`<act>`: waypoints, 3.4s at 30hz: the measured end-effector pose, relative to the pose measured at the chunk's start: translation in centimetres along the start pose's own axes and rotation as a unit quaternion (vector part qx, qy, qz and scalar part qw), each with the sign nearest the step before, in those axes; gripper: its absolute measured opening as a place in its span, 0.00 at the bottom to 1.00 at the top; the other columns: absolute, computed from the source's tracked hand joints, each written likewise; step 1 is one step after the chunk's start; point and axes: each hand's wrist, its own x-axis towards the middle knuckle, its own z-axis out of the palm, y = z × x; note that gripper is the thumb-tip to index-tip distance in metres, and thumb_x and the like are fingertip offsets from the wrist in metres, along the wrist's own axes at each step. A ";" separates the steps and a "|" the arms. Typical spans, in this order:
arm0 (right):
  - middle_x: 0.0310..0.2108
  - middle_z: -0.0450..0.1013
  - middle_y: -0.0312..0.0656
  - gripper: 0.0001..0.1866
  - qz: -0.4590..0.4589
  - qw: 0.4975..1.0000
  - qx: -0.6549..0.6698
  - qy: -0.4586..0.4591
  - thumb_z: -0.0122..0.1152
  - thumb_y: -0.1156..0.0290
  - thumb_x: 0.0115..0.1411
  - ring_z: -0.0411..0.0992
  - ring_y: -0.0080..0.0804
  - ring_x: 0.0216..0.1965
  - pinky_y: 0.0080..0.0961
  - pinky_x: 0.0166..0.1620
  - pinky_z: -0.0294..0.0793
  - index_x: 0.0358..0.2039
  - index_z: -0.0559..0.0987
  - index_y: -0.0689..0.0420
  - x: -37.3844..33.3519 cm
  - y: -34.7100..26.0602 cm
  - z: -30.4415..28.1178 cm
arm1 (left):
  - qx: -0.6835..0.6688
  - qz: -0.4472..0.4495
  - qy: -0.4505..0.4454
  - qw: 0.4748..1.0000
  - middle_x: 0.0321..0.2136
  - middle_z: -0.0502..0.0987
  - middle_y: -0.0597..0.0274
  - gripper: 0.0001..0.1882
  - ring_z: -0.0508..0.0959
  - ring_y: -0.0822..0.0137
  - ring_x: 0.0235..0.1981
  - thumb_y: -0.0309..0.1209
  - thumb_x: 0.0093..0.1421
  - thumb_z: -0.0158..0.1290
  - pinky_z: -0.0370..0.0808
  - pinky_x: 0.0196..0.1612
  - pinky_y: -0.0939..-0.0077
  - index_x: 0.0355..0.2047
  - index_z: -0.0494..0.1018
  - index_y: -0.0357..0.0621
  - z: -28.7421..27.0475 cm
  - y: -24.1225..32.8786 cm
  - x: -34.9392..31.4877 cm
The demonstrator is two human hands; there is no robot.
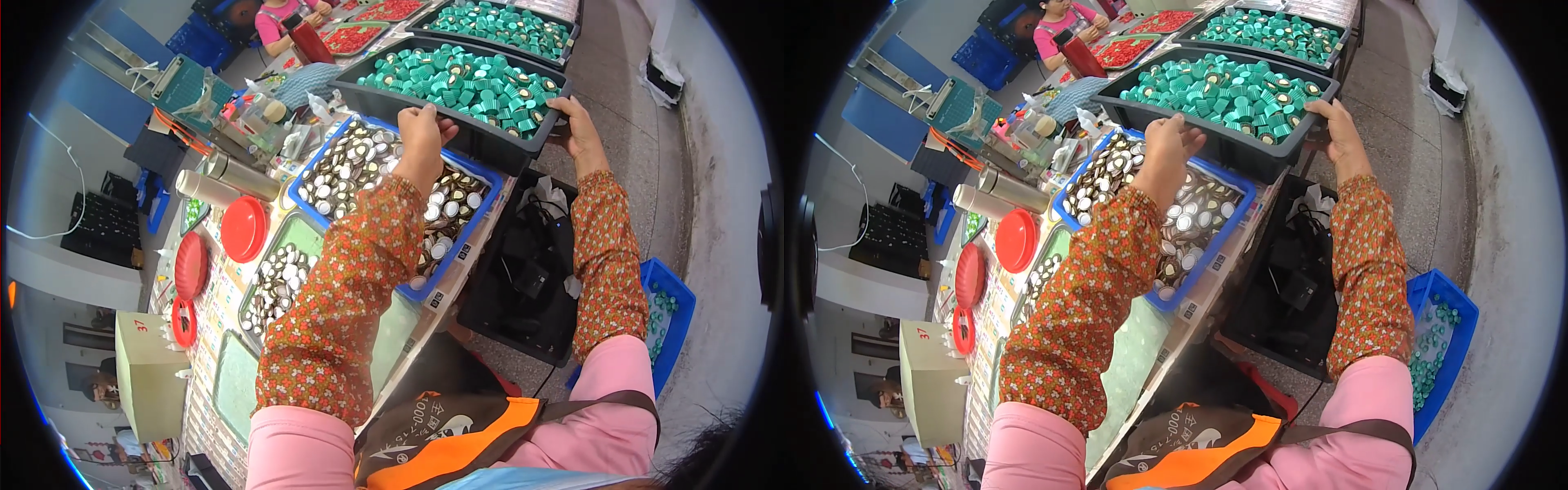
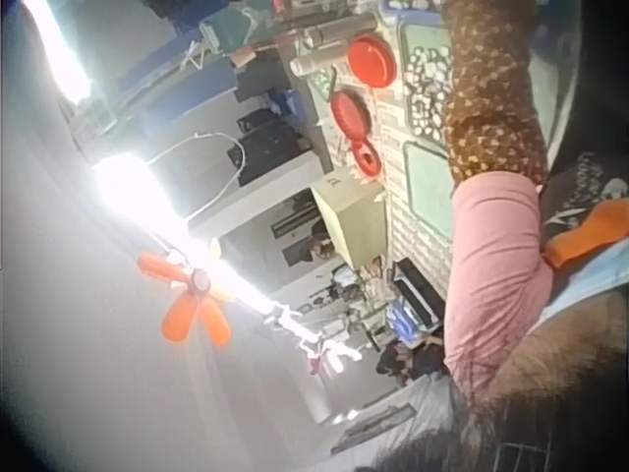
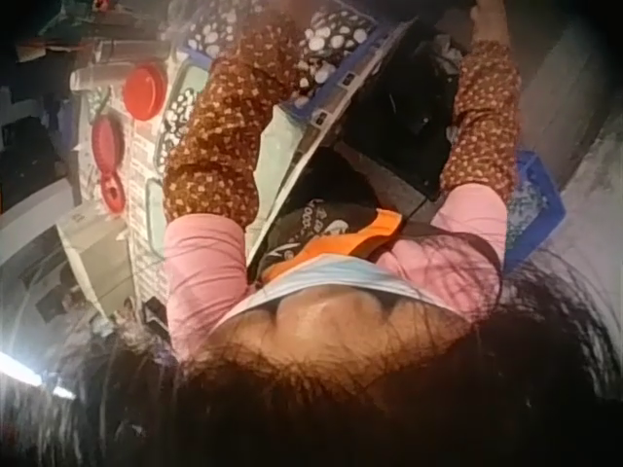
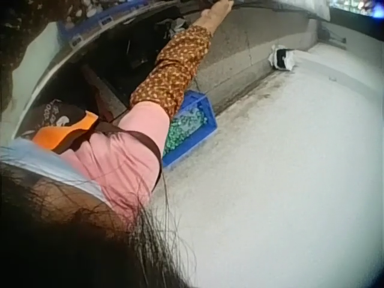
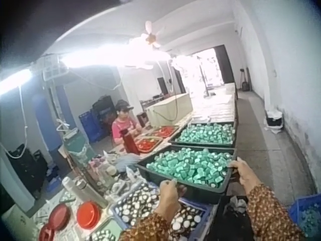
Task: The person sorts green and white bottle cap inserts by hand into plastic trays and plastic bags.
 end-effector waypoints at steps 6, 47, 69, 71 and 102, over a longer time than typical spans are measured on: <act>0.38 0.76 0.37 0.25 -0.031 0.999 0.007 -0.009 0.66 0.68 0.53 0.78 0.30 0.32 0.36 0.32 0.82 0.53 0.75 0.56 1.2 0.0 0.8 | 0.054 -0.012 -0.069 0.996 0.38 0.74 0.50 0.05 0.80 0.56 0.38 0.21 0.65 0.46 0.84 0.44 0.63 0.40 0.67 0.31 -1.8 0.5 1.8; 0.34 0.75 0.38 0.07 -0.187 0.957 0.192 -0.108 0.53 0.85 0.61 0.70 0.22 0.35 0.20 0.41 0.70 0.39 0.77 0.65 -37.0 13.4 24.5 | 0.385 0.081 0.350 0.850 0.42 0.80 0.66 0.11 0.77 0.74 0.41 0.26 0.69 0.47 0.75 0.41 0.77 0.47 0.77 0.43 -40.5 0.6 -50.7; 0.28 0.73 0.41 0.11 -0.468 0.801 -0.302 -0.221 0.55 0.84 0.46 0.72 0.45 0.31 0.37 0.33 0.73 0.29 0.80 0.57 -42.5 23.0 20.5 | 0.721 0.147 0.385 0.558 0.46 0.76 0.64 0.14 0.71 0.57 0.53 0.27 0.64 0.52 0.60 0.57 0.57 0.49 0.79 0.52 -49.3 -3.2 -54.8; 0.28 0.73 0.41 0.11 -0.488 0.788 -0.312 -0.211 0.56 0.83 0.45 0.72 0.45 0.30 0.37 0.33 0.73 0.29 0.80 0.57 -42.4 23.2 20.5 | 0.716 0.143 0.381 0.568 0.45 0.76 0.64 0.14 0.72 0.57 0.51 0.27 0.64 0.53 0.61 0.56 0.58 0.48 0.79 0.52 -49.5 -3.2 -54.8; 0.25 0.69 0.43 0.09 -0.517 0.767 -0.352 -0.142 0.55 0.75 0.41 0.69 0.46 0.25 0.37 0.28 0.69 0.26 0.76 0.56 -41.8 24.3 20.0 | 0.695 0.166 0.244 0.655 0.43 0.76 0.55 0.16 0.73 0.52 0.45 0.23 0.64 0.50 0.67 0.50 0.56 0.52 0.76 0.41 -48.7 -2.6 -55.9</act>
